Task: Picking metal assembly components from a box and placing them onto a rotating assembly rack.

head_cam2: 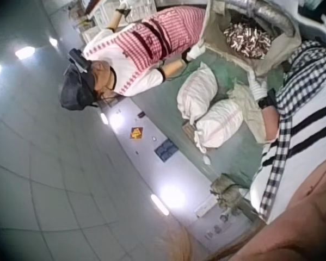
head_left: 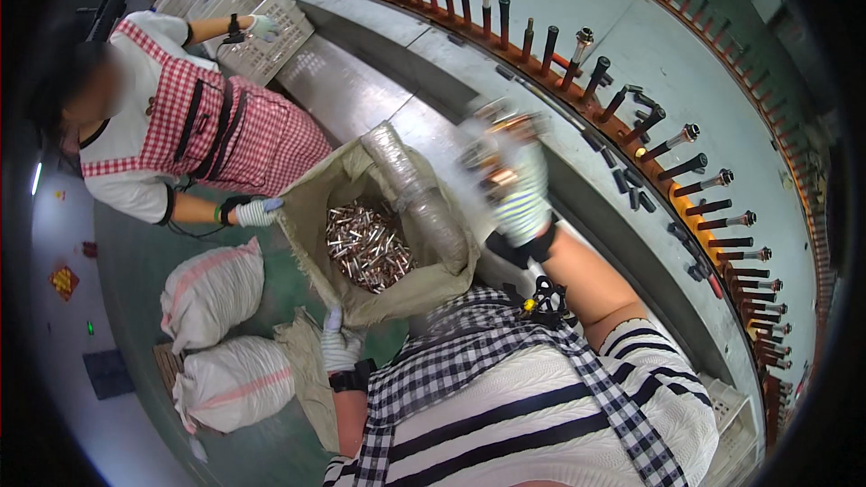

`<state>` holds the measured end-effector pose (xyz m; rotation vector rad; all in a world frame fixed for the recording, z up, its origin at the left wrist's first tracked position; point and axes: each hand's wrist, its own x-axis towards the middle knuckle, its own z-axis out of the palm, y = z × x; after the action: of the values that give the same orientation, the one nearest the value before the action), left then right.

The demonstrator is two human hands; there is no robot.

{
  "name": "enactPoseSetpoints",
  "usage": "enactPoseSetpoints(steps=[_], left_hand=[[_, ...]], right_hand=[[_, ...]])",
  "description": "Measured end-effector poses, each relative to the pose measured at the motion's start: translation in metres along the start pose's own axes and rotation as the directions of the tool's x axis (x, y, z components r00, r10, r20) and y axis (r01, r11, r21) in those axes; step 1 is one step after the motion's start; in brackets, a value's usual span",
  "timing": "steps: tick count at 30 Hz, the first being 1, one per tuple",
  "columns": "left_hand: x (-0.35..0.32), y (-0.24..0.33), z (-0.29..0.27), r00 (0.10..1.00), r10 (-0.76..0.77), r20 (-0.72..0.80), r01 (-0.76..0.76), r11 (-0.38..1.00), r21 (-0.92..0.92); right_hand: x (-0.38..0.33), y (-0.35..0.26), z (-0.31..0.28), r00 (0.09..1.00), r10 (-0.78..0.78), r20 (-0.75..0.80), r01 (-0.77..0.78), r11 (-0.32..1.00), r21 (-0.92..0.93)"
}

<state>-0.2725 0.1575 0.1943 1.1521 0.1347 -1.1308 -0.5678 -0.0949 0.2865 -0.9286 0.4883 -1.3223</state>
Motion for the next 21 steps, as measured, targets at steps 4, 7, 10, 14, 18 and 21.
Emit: enactPoseSetpoints(steps=[4,7,10,14,18,21], left_hand=[[-0.002,0.003,0.019,1.0,0.023,0.0,-0.023,0.993,0.118],[0.009,0.003,0.014,0.997,-0.03,0.067,0.016,0.979,0.203],[0.008,0.01,-0.027,0.623,0.166,0.764,-0.77,-0.042,0.637],[-0.002,-0.001,-0.019,0.91,0.104,0.402,-0.34,0.743,0.576],[-0.01,-0.003,0.008,0.979,-0.088,0.181,0.012,0.924,0.383],[-0.009,-0.007,0.015,0.98,-0.152,0.127,0.072,0.871,0.486]], right_hand=[[-0.021,0.107,0.012,0.805,0.226,0.548,0.375,0.521,-0.767],[-0.039,0.107,-0.015,0.785,0.409,0.465,0.213,0.527,-0.823],[-0.048,0.082,-0.055,0.883,0.37,0.288,0.066,0.51,-0.858],[-0.059,0.045,-0.108,0.988,-0.033,-0.149,-0.101,0.592,-0.8],[-0.049,0.008,-0.156,0.686,-0.596,-0.418,0.002,0.576,-0.817],[-0.015,-0.025,-0.172,0.525,-0.705,-0.478,0.089,0.603,-0.792]])
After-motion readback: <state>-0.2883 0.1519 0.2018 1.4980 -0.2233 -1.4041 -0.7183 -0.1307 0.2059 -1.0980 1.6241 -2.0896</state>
